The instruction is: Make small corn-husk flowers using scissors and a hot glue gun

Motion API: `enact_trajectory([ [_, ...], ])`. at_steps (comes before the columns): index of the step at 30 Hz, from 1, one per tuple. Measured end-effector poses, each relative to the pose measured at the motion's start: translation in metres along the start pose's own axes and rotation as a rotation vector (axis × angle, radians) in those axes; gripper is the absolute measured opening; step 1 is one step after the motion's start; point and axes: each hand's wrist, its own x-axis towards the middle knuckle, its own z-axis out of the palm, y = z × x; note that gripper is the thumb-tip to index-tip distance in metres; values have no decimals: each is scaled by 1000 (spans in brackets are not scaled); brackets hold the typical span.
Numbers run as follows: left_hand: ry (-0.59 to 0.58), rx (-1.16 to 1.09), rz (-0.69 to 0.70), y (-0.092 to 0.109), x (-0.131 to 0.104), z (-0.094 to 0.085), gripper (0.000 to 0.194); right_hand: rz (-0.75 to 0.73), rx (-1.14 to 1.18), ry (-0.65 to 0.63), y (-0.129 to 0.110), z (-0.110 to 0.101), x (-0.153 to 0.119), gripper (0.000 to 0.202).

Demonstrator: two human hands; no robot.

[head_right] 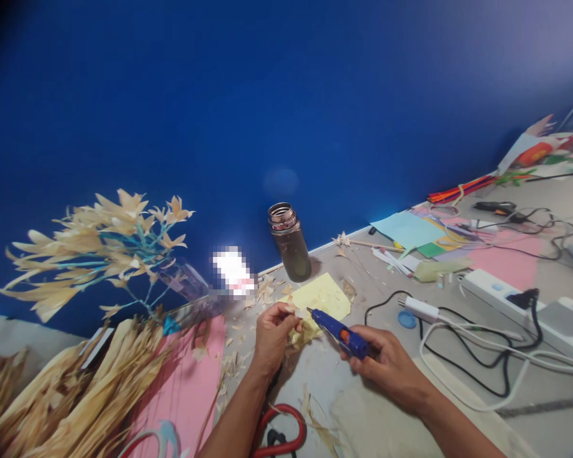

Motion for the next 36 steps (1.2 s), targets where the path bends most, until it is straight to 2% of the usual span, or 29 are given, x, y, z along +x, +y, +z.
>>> enact_trajectory([
  [13, 6, -12, 11, 0, 1, 1, 14, 20, 11, -17, 5, 1, -1, 28],
  [18, 11, -9, -9, 3, 0, 2, 14, -18, -62, -4, 1, 1, 0, 25],
  [21, 12, -36, -24, 4, -2, 3, 16, -47, -229, 68, 2, 1, 4, 23],
  [24, -6, -102, -34, 5, -3, 3, 19, -83, -496, 133, 10, 0, 9, 29],
  [27, -24, -174, -37, 7, -3, 4, 23, -99, -728, 113, 21, -3, 12, 34],
  [30, -27, -239, -47, 16, -5, 7, 29, -97, -838, 88, 23, -6, 13, 34],
  [33, -41, -318, -78, 28, -11, 15, 33, -186, -761, 207, 9, 1, 13, 28],
  [35, -42, -356, -77, 34, -17, 22, 32, -227, -571, 297, -8, 12, 14, 25],
  [36, -36, -366, -67, 36, -20, 25, 31, -203, -454, 287, -17, 20, 15, 27],
])
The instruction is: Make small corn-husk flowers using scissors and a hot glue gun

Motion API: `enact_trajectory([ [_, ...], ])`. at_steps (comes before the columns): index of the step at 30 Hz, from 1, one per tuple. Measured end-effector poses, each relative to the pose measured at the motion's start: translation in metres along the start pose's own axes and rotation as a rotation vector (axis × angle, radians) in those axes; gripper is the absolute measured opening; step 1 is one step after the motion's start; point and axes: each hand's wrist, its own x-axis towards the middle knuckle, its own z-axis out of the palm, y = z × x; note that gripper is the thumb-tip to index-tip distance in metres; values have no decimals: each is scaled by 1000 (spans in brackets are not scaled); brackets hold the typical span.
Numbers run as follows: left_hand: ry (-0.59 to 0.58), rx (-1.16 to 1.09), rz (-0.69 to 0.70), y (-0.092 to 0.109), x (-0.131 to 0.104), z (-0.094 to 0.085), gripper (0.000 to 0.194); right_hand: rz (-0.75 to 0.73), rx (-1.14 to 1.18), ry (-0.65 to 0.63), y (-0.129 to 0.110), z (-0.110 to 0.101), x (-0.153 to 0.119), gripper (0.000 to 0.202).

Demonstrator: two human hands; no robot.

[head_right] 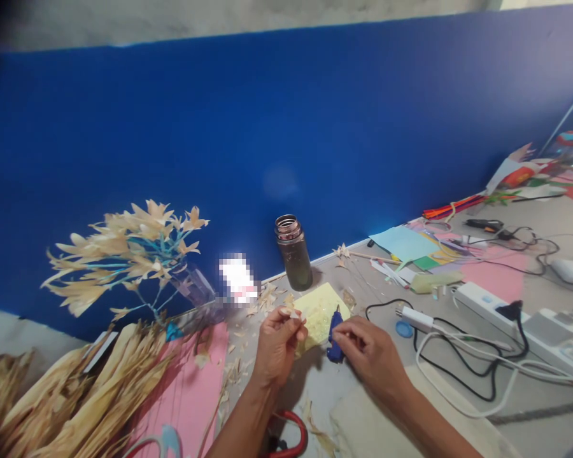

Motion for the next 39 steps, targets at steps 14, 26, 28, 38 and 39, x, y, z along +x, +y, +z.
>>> enact_trajectory([
  [14, -8, 179, 262, 15, -29, 20, 16, 246, 946, 210, -60, 45, 0, 29],
  [26, -264, 578, 727, 32, -41, 18, 16, 31, 157, 22, -81, -50, -6, 25],
  [28, -316, 574, 750, 33, -43, 20, 16, -50, 39, 7, -86, -58, -7, 20],
  [38, -470, 643, 858, 44, -50, 25, 22, -260, -168, 0, -90, -66, -16, 18],
  [39, -492, 661, 880, 46, -51, 26, 22, -257, -166, -5, -89, -65, -16, 17],
])
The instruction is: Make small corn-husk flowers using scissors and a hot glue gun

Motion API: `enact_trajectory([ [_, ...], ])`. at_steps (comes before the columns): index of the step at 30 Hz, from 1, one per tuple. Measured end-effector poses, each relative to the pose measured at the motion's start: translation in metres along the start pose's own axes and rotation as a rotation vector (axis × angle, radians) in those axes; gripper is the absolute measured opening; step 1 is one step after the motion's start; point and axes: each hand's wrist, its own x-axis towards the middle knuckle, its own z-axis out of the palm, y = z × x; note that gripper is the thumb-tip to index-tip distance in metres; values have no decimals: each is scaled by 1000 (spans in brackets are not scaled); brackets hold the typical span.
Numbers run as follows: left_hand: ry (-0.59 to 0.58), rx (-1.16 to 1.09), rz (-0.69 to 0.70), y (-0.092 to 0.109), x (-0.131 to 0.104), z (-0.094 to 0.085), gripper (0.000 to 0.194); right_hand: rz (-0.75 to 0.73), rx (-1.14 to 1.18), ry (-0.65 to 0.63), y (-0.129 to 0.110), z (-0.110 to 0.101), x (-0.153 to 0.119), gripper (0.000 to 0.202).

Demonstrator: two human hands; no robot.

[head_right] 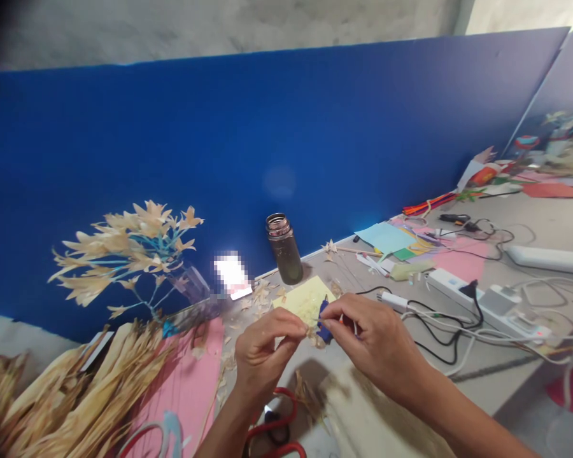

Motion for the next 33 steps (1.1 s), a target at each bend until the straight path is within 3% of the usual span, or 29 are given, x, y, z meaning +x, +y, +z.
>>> enact_trajectory([
  [3, -28, 96, 58, 6, 3, -1, 21, -11, 17, -14, -1, 0, -1, 16],
  [8, -10, 252, 35, 11, 2, -1, 19, -7, 19, -29, -3, -3, 0, 16],
  [15, -39, 353, 268, 8, -2, -3, 28, -82, -4, -22, -6, -3, 2, 17],
  [24, -38, 460, 265, 9, -4, -4, 20, -175, -56, -33, -5, -1, -1, 17],
  [33, -63, 412, 280, 8, -4, 0, 22, -205, -82, -28, -3, 1, -3, 18],
])
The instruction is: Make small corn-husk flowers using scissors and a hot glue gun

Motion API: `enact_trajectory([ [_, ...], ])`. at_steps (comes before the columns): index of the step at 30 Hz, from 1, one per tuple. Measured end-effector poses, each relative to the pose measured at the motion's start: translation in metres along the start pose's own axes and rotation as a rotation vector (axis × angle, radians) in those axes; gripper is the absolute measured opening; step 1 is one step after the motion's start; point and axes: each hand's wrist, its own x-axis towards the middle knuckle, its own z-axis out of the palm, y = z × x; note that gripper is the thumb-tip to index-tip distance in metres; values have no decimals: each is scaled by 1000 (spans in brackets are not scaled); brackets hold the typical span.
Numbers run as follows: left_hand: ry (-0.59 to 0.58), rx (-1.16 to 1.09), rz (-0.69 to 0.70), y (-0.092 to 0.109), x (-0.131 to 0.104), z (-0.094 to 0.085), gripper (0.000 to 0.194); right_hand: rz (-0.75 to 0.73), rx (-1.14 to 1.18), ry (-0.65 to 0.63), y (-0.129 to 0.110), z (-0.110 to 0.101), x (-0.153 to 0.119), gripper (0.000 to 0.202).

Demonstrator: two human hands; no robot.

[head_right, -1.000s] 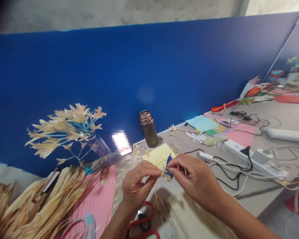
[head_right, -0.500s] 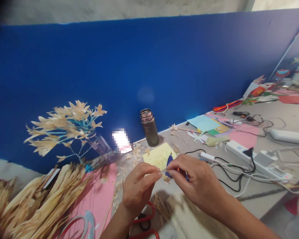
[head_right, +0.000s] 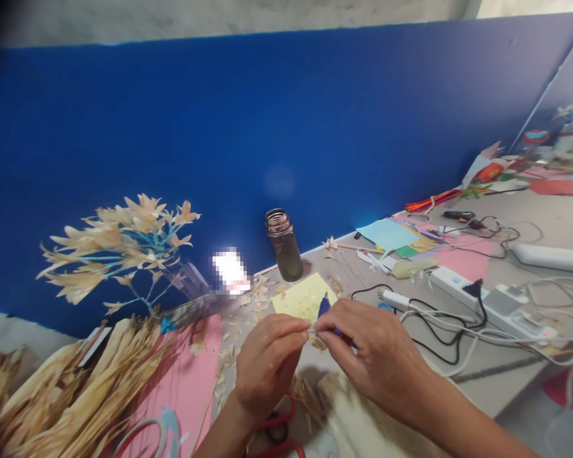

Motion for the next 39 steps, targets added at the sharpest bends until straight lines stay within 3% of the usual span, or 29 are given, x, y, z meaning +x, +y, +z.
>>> enact_trajectory([
  [19, -19, -78, -58, -1, -3, 9, 22, -94, -67, -54, 3, 0, -3, 21],
  [27, 2, -122, -83, 0, -1, 8, 25, -74, -8, -21, 1, 0, -3, 20],
  [29, 59, -169, -161, 0, -1, 9, 24, -31, 44, 16, 1, 0, -3, 18],
  [33, 290, -315, -448, -1, -4, 14, 19, 211, 159, 160, 1, 5, -3, 13],
  [39, 403, -416, -593, 1, -6, 21, 15, 392, 435, -13, -3, 28, 5, 28],
])
